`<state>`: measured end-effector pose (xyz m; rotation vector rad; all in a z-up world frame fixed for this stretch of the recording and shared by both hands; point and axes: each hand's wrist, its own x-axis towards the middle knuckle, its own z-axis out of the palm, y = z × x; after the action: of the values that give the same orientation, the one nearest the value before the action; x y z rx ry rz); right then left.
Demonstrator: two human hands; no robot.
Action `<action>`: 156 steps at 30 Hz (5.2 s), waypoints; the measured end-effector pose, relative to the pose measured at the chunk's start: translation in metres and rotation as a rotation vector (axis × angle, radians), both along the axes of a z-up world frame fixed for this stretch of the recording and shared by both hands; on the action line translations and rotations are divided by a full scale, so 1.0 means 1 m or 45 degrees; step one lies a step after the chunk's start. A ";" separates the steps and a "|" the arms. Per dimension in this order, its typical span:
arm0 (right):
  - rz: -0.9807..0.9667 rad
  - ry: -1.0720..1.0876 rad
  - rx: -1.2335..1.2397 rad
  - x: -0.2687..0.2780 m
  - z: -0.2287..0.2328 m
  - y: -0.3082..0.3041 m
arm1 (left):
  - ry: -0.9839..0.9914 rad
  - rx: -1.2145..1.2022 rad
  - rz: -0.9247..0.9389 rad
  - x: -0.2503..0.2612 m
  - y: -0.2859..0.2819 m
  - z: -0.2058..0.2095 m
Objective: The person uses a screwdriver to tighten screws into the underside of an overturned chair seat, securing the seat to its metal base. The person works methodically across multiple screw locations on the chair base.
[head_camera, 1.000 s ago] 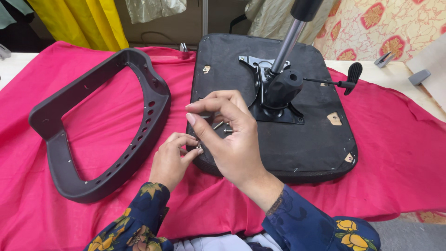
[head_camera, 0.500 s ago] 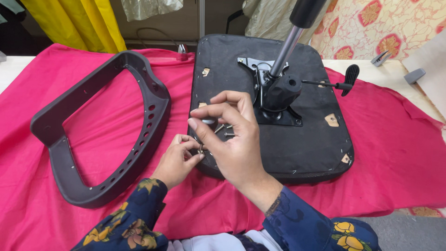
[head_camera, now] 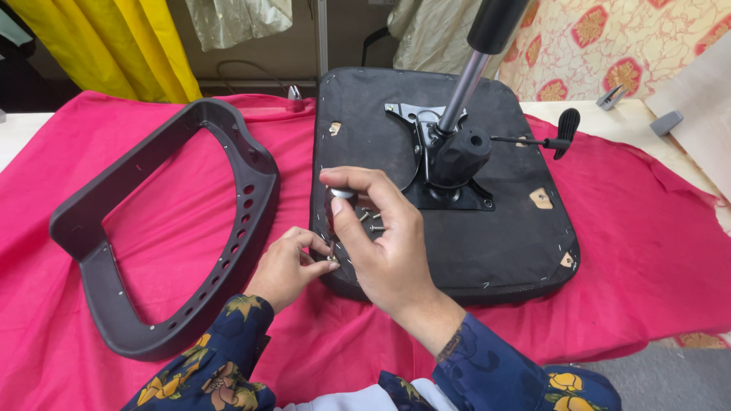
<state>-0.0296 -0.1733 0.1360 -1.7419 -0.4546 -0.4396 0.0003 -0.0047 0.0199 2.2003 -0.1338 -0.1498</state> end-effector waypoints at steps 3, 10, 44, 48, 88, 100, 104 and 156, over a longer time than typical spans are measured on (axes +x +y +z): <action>-0.077 -0.138 -0.038 -0.001 -0.005 0.001 | -0.007 0.059 0.022 0.000 -0.004 -0.001; 0.028 -0.122 -0.053 0.003 -0.002 -0.002 | -0.004 0.086 0.043 -0.005 -0.015 -0.004; 0.114 -0.094 -0.079 0.009 -0.004 -0.009 | -0.054 -0.383 0.015 -0.003 0.001 -0.041; 0.186 -0.094 0.021 0.009 -0.002 -0.006 | 0.065 -0.201 0.036 0.005 0.007 -0.034; -0.067 -0.081 -0.075 0.022 -0.009 -0.004 | 0.042 -0.056 -0.082 0.007 0.002 -0.019; 0.074 -0.021 0.039 0.020 -0.004 -0.007 | -0.019 0.177 0.194 -0.007 -0.024 0.001; -0.112 -0.204 -0.199 0.024 -0.005 -0.008 | -0.029 -0.095 0.128 -0.016 -0.021 -0.006; 0.181 0.205 0.240 0.022 -0.002 -0.022 | 0.042 -0.121 0.092 -0.012 -0.017 -0.024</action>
<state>-0.0074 -0.1958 0.1345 -1.5381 -0.4046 -0.2306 -0.0120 -0.0219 -0.0042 2.1035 -0.0417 -0.1365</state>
